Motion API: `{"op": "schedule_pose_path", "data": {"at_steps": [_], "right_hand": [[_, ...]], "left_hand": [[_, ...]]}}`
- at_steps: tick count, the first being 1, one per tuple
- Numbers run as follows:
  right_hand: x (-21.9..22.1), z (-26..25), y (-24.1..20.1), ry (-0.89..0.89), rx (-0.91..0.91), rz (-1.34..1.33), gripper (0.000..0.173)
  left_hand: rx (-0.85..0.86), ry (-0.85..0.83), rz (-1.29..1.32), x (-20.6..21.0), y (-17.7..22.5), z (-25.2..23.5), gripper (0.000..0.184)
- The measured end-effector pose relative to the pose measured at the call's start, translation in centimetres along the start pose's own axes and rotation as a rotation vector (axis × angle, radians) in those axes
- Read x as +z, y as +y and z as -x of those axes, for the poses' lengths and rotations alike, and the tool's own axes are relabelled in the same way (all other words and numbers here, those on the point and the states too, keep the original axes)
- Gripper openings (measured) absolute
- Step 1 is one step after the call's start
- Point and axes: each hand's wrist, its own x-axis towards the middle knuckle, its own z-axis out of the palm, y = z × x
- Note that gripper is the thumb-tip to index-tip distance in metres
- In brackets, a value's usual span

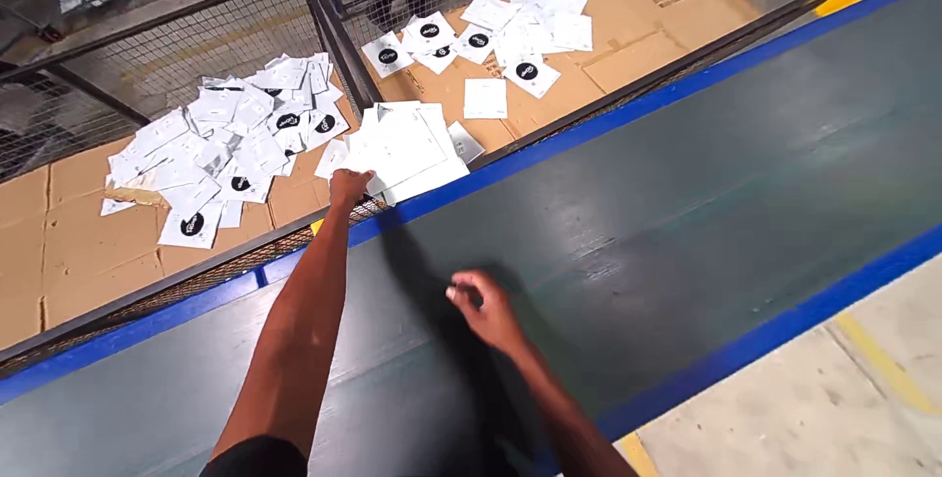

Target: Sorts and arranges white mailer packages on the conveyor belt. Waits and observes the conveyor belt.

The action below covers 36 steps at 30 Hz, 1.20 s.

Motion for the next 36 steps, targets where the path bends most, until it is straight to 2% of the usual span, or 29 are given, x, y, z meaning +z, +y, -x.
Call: {"op": "schedule_pose_path", "data": {"at_steps": [3,6,8,11,13,14,15,16,18,19,20,22,24,27,29,32,36], "right_hand": [[-3.4,-12.4,1.2,0.156,-0.055,0.151,0.058],[-4.6,-24.2,4.1,0.185,0.013,0.27,0.068],[-4.5,-29.4,5.0,0.114,0.104,0.296,0.069],[-4.2,-33.7,5.5,-0.002,0.214,0.258,0.07],[-3.8,-34.7,6.0,-0.051,0.24,0.226,0.067],[-3.6,-34.8,6.3,-0.067,0.247,0.221,0.065],[-3.5,-34.9,6.4,-0.079,0.251,0.223,0.064],[-3.4,-34.7,6.3,-0.086,0.254,0.222,0.062],[-3.4,-34.3,6.0,-0.074,0.252,0.191,0.058],[-3.3,-34.2,5.9,-0.064,0.25,0.181,0.056],[-3.3,-34.1,5.9,-0.052,0.248,0.182,0.055],[-3.1,-34.2,5.9,-0.04,0.244,0.197,0.053],[-3.3,-33.6,5.0,-0.047,0.255,0.185,0.052],[-3.5,-33.5,4.9,-0.055,0.228,0.144,0.048],[-3.4,-34.3,6.2,-0.059,0.199,0.111,0.048],[-3.4,-35.1,6.4,-0.064,0.244,0.008,0.055],[-3.4,-35.3,4.4,-0.077,0.436,-0.189,0.061]], "left_hand": [[0.021,-0.014,0.122,0.2,-1.4,-0.5,0.05],[0.013,0.003,0.335,0.2,-2.5,-0.9,0.043],[0.018,-0.03,0.556,-1.1,-3.1,-0.5,0.036],[0.115,-0.075,0.776,-5.7,-4.5,0.2,0.022],[0.175,-0.017,0.863,-9.9,-6.6,0.1,0.015],[0.164,0.068,0.906,-12.0,-7.8,-0.1,0.017],[0.103,0.182,0.924,-13.9,-8.8,-0.4,0.025],[0.0,0.316,0.892,-15.5,-9.7,-0.5,0.043],[-0.143,0.519,0.607,-16.3,-10.3,-0.4,0.074],[-0.102,0.56,0.446,-15.3,-9.9,0.0,0.078],[0.003,0.534,0.31,-13.5,-8.8,0.4,0.075],[0.192,0.366,0.126,-8.5,-5.3,1.3,0.06],[0.283,0.209,-0.019,-3.2,-2.1,1.8,0.058],[0.174,0.12,-0.17,2.2,0.8,0.9,0.078],[0.055,0.13,-0.239,3.4,1.9,0.4,0.091],[0.07,0.152,-0.151,3.0,1.4,-0.9,0.075],[0.147,0.109,0.086,0.7,-0.9,-1.6,0.057]]}}
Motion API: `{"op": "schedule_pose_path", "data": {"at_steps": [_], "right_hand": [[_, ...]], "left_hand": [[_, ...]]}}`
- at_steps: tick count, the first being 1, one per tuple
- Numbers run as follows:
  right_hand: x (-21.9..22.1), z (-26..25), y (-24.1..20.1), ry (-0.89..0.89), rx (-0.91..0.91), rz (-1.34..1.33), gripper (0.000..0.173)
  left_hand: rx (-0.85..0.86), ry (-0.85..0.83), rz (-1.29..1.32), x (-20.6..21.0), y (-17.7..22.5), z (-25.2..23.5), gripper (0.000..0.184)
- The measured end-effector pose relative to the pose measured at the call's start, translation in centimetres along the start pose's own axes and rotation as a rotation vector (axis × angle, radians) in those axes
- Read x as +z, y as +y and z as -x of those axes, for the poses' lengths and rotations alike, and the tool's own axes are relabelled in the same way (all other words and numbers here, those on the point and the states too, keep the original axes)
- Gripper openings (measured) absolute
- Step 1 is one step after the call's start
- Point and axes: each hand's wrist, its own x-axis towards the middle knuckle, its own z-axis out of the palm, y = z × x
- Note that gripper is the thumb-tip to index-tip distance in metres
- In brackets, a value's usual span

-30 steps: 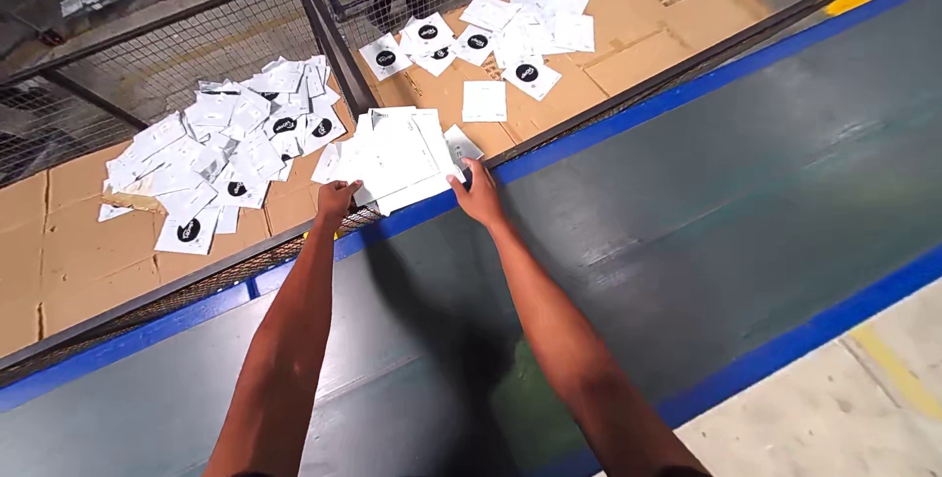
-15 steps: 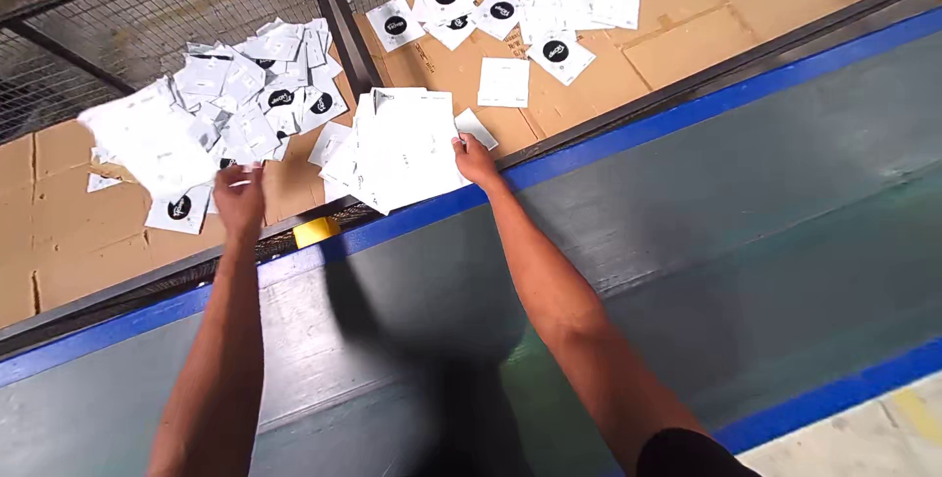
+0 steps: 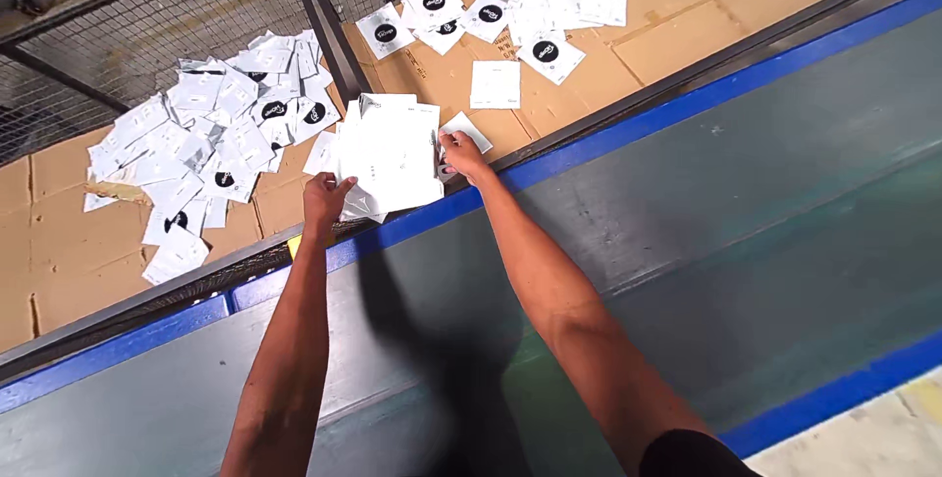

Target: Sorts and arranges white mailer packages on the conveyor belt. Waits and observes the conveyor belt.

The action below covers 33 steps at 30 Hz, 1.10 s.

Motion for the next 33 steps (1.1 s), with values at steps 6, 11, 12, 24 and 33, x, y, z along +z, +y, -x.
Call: {"op": "schedule_pose_path", "data": {"at_steps": [6,11,12,24,33], "right_hand": [[2.2,-2.8,0.5,0.018,0.019,-0.045,0.069],[3.4,-3.7,2.4,0.025,-0.105,-0.202,0.055],[3.3,-3.5,2.5,0.021,-0.117,-0.205,0.056],[3.6,-1.9,2.4,0.131,-0.239,-0.054,0.053],[3.5,-1.7,1.9,0.082,-0.17,-0.102,0.075]], "left_hand": [[-0.025,-0.054,0.343,-3.1,-2.1,0.7,0.04],[-0.081,0.145,0.73,-8.3,-2.9,1.4,0.03],[-0.069,0.196,0.852,-9.8,-3.7,1.4,0.031],[0.313,0.143,-0.277,-0.5,1.2,2.6,0.062],[0.083,0.019,-0.401,3.3,4.8,0.3,0.044]]}}
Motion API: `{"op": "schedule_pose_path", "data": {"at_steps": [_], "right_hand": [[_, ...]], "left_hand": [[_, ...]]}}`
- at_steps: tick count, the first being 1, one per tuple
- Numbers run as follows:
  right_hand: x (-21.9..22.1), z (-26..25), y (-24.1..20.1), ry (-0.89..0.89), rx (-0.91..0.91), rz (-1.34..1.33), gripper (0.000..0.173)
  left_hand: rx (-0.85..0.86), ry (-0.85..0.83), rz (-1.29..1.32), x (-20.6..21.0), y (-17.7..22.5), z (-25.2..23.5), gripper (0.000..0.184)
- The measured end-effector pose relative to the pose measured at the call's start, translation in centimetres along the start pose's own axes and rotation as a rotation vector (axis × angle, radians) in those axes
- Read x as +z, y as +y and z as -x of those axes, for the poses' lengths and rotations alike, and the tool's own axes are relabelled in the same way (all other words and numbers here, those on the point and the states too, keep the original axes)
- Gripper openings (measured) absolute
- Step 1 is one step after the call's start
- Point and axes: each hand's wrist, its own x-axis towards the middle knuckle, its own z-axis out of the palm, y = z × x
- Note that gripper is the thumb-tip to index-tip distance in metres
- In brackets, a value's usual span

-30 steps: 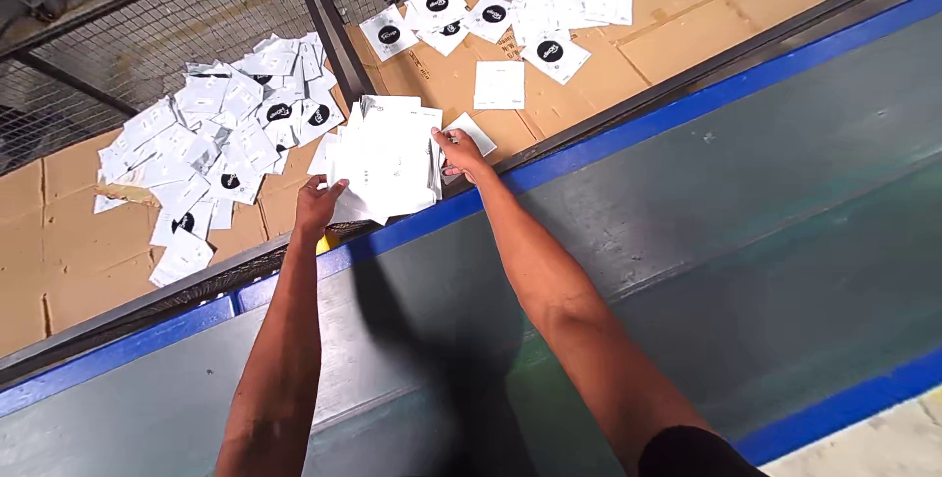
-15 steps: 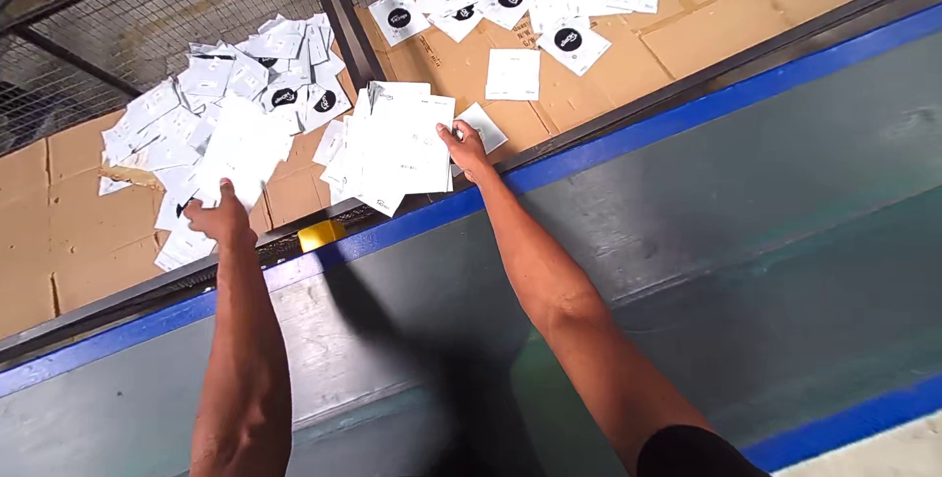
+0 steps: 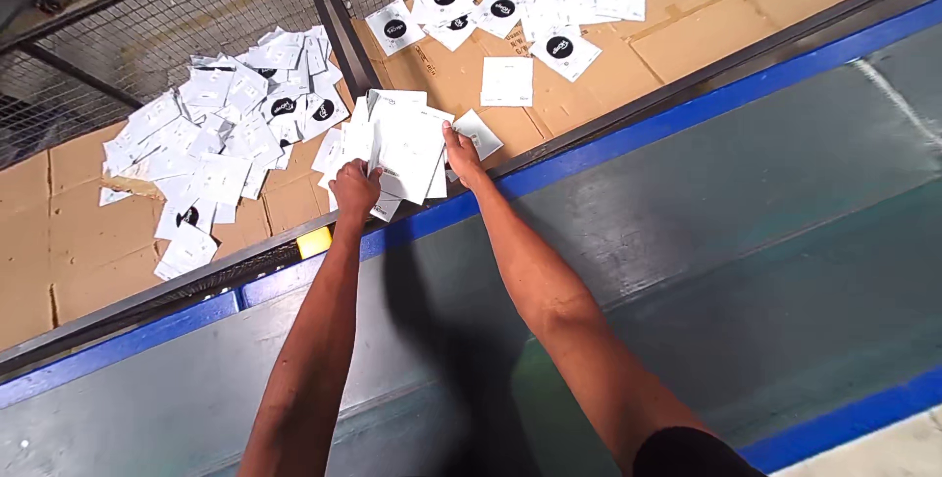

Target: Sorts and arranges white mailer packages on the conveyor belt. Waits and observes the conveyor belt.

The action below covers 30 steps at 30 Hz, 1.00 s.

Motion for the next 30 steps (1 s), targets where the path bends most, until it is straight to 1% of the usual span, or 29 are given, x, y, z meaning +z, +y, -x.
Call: {"op": "schedule_pose_path", "data": {"at_steps": [1,2,3,5,6,8,9,10,11,12,13,14,15,16,18,19,20,21,23,24,26,28,30], "right_hand": [[0.1,-0.1,0.0,0.007,0.006,-0.006,0.078],[0.1,-0.2,0.0,0.011,0.014,-0.011,0.081],[0.0,-0.2,0.0,0.013,0.02,-0.017,0.083],[-0.2,0.2,0.0,0.003,0.033,-0.023,0.084],[-0.3,0.4,-0.1,0.004,0.03,-0.022,0.083],[-0.3,0.7,0.0,0.011,0.013,-0.002,0.08],[-0.3,0.8,-0.1,0.013,-0.003,0.014,0.077],[-0.3,0.7,0.0,0.013,-0.014,0.03,0.076],[-0.2,0.4,0.2,0.013,-0.023,0.045,0.075],[0.0,-0.5,0.7,0.017,-0.038,0.057,0.074],[0.3,-1.8,1.7,0.025,-0.06,0.066,0.073],[0.5,-2.6,2.4,0.025,-0.076,0.075,0.073],[0.6,-2.9,2.7,0.025,-0.083,0.089,0.074],[0.6,-3.1,2.6,0.025,-0.088,0.102,0.074],[0.7,-3.1,2.6,0.028,-0.095,0.121,0.073],[0.7,-3.0,2.7,0.029,-0.102,0.129,0.073],[0.7,-3.1,2.8,0.031,-0.114,0.139,0.072],[0.7,-3.2,2.9,0.038,-0.129,0.153,0.071],[0.6,-2.7,2.3,0.045,-0.134,0.179,0.069],[0.5,-1.8,1.6,0.045,-0.115,0.19,0.068],[0.1,0.3,-0.1,0.04,-0.057,0.189,0.071],[0.1,0.7,-0.2,0.035,-0.042,0.165,0.075],[0.1,-0.4,0.7,0.01,-0.073,0.124,0.078]], "left_hand": [[0.028,-0.002,0.103,0.0,-0.5,-0.3,0.038],[0.064,-0.003,0.266,-0.2,-1.1,-0.5,0.033],[0.097,-0.014,0.503,-0.7,-1.5,-0.4,0.027],[0.099,-0.07,0.992,-3.5,-1.9,0.6,0.015],[0.092,-0.061,1.138,-5.2,-2.3,0.9,0.013],[0.062,0.046,1.288,-8.3,-4.2,1.1,0.009],[0.034,0.135,1.337,-9.5,-5.7,0.8,0.008],[-0.023,0.255,1.367,-10.4,-7.4,0.5,0.011],[-0.116,0.405,1.336,-11.0,-9.2,0.2,0.022],[-0.23,0.567,1.213,-11.3,-10.8,0.2,0.039],[-0.332,0.684,1.017,-11.4,-12.2,0.4,0.057],[-0.356,0.754,0.822,-11.0,-13.0,0.9,0.071],[-0.307,0.751,0.659,-10.2,-13.1,1.5,0.074],[-0.202,0.674,0.541,-9.2,-12.5,1.8,0.069],[0.0,0.426,0.389,-6.7,-10.0,1.3,0.057],[0.055,0.304,0.338,-5.4,-8.6,1.0,0.057],[0.066,0.206,0.288,-4.2,-7.4,0.5,0.061],[0.042,0.138,0.236,-3.2,-6.5,0.0,0.066],[-0.041,0.084,0.186,-1.9,-5.4,-1.2,0.069],[-0.084,0.067,0.188,-1.7,-5.1,-1.6,0.067],[-0.131,0.065,0.261,-1.6,-4.8,-2.2,0.055],[-0.118,0.081,0.372,-2.0,-4.9,-2.1,0.041],[-0.044,0.119,0.572,-3.4,-5.0,-1.5,0.032]]}}
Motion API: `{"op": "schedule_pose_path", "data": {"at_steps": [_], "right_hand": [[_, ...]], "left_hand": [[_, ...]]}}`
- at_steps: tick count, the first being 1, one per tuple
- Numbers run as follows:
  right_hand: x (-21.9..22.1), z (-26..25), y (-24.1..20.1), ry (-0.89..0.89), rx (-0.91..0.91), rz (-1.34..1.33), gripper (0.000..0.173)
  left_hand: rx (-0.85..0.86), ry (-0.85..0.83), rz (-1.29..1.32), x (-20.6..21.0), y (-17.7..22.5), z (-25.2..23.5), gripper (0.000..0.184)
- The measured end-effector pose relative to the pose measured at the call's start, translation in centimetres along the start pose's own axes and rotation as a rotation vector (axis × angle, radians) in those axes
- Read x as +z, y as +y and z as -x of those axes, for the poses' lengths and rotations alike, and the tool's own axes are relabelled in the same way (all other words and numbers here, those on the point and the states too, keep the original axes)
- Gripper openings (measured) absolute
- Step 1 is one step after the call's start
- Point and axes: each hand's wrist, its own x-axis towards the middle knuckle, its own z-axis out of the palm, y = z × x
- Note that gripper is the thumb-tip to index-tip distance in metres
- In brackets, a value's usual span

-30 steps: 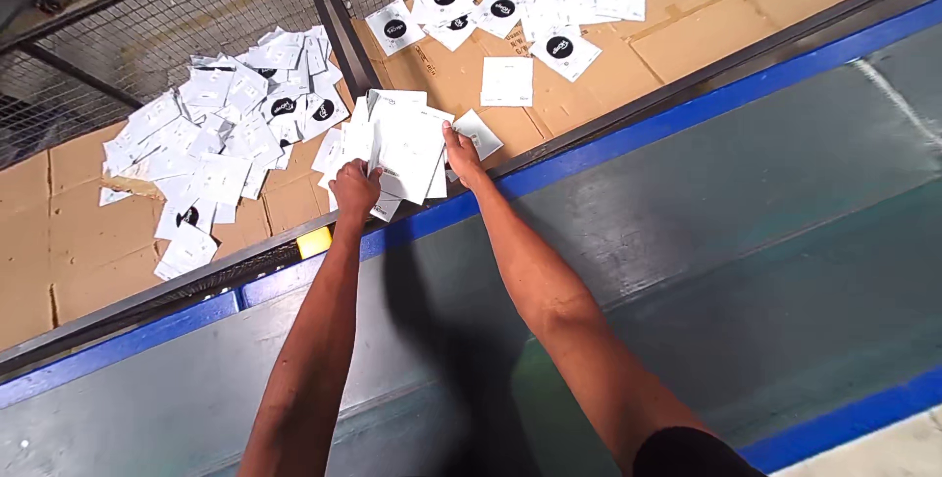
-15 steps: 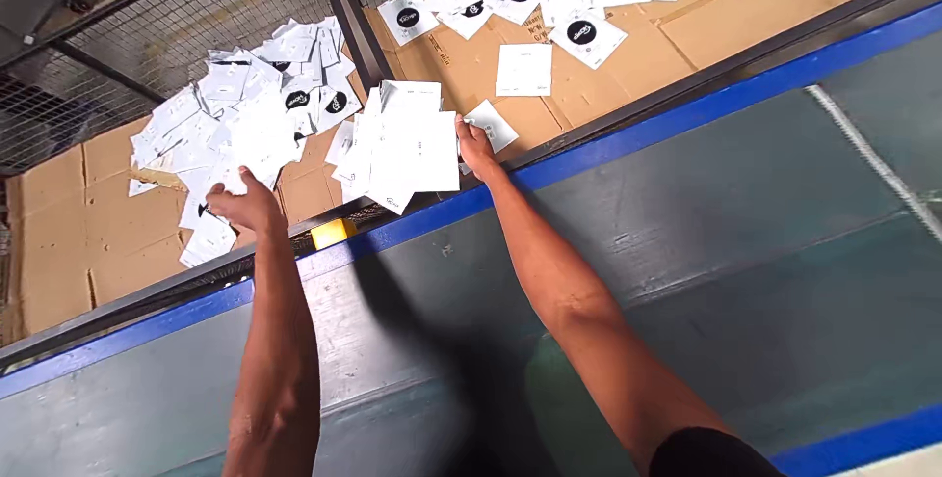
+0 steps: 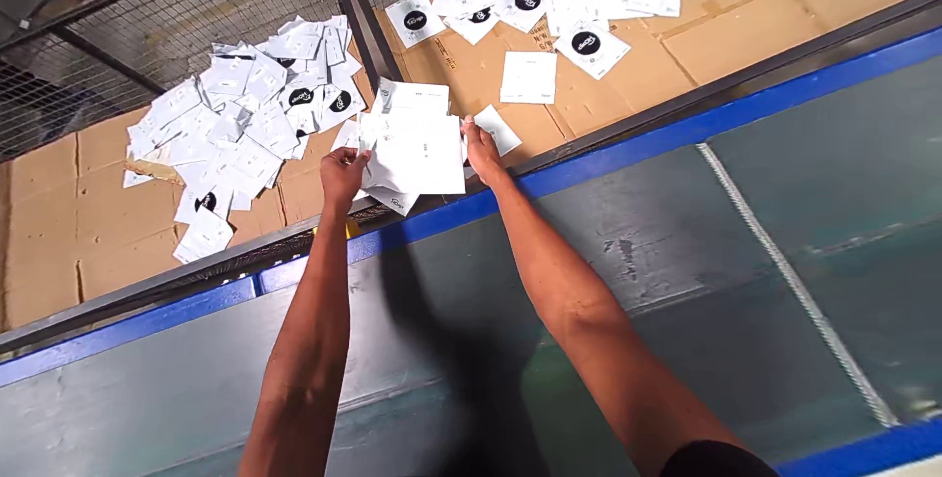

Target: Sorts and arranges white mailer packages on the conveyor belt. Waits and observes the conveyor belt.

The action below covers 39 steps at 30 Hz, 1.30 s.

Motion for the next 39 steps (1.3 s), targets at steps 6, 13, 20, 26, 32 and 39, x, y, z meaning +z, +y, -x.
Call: {"op": "schedule_pose_path", "data": {"at_steps": [6,13,20,26,32,39], "right_hand": [[0.7,-2.5,1.8,-0.007,-0.03,-0.04,0.075],[0.6,-2.1,1.1,0.002,-0.041,0.047,0.06],[0.6,-0.9,0.4,-0.024,-0.124,0.131,0.041],[1.0,-2.3,1.8,-0.026,-0.187,0.148,0.039],[0.9,-2.1,1.6,-0.031,-0.218,0.126,0.035],[0.0,0.8,-1.2,-0.067,-0.101,0.053,0.053]], "left_hand": [[0.061,0.102,0.717,-8.1,1.0,0.7,0.013],[-0.061,0.718,0.124,-11.0,-3.7,1.1,0.078],[0.021,-0.03,-0.41,1.0,-0.5,-2.3,0.073],[-0.001,0.075,-0.355,2.3,-0.7,-4.2,0.039],[0.115,0.191,0.35,-1.9,0.9,-3.7,0.029],[0.106,-0.012,0.667,-5.8,2.6,-3.3,0.02]]}}
